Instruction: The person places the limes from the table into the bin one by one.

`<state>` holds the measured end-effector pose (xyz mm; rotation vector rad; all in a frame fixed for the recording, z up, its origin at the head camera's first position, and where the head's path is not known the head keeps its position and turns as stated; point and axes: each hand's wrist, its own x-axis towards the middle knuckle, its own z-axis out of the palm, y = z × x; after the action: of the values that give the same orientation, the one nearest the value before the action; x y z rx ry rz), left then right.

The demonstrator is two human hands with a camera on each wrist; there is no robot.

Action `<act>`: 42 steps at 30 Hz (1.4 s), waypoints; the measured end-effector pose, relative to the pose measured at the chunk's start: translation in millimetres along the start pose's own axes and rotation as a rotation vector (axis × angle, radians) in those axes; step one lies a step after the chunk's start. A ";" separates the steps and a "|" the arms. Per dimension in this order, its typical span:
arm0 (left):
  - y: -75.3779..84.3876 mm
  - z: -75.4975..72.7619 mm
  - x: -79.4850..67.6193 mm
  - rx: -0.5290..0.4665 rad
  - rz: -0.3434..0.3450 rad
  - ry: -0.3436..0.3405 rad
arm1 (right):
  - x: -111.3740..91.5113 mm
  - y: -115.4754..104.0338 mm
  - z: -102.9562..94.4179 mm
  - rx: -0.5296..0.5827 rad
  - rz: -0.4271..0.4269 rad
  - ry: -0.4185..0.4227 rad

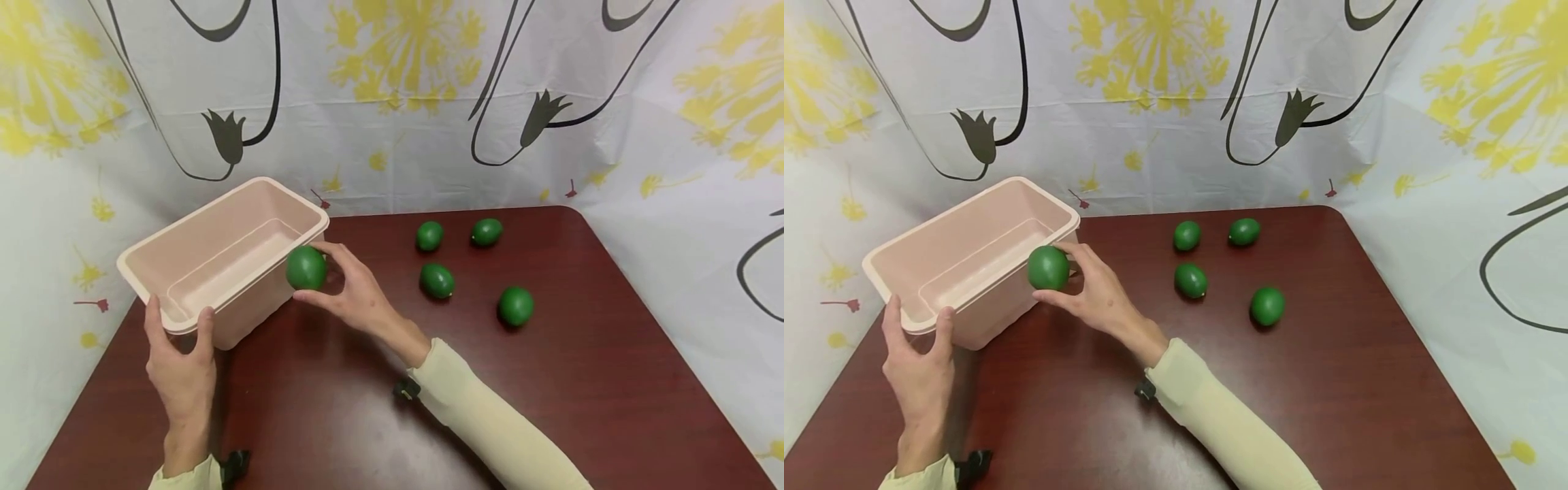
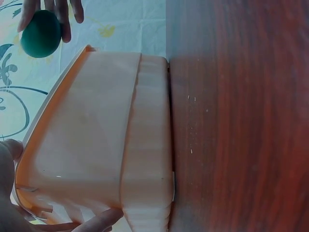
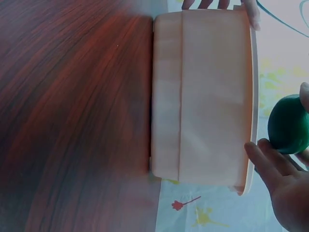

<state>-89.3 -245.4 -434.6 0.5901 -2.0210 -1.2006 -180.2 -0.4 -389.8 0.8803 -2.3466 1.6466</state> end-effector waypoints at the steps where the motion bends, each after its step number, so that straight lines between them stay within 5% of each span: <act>1: -0.6 -0.7 -0.3 0.001 -0.001 -0.002 | 0.0 -0.8 1.1 0.004 0.005 -0.001; 42: 1.2 -0.9 1.1 -0.029 -0.006 -0.006 | 19.8 -2.5 13.6 0.049 0.033 -0.007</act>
<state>-89.3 -246.1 -432.9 0.5797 -2.0043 -1.2348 -192.2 -20.7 -384.5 0.8613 -2.3475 1.7231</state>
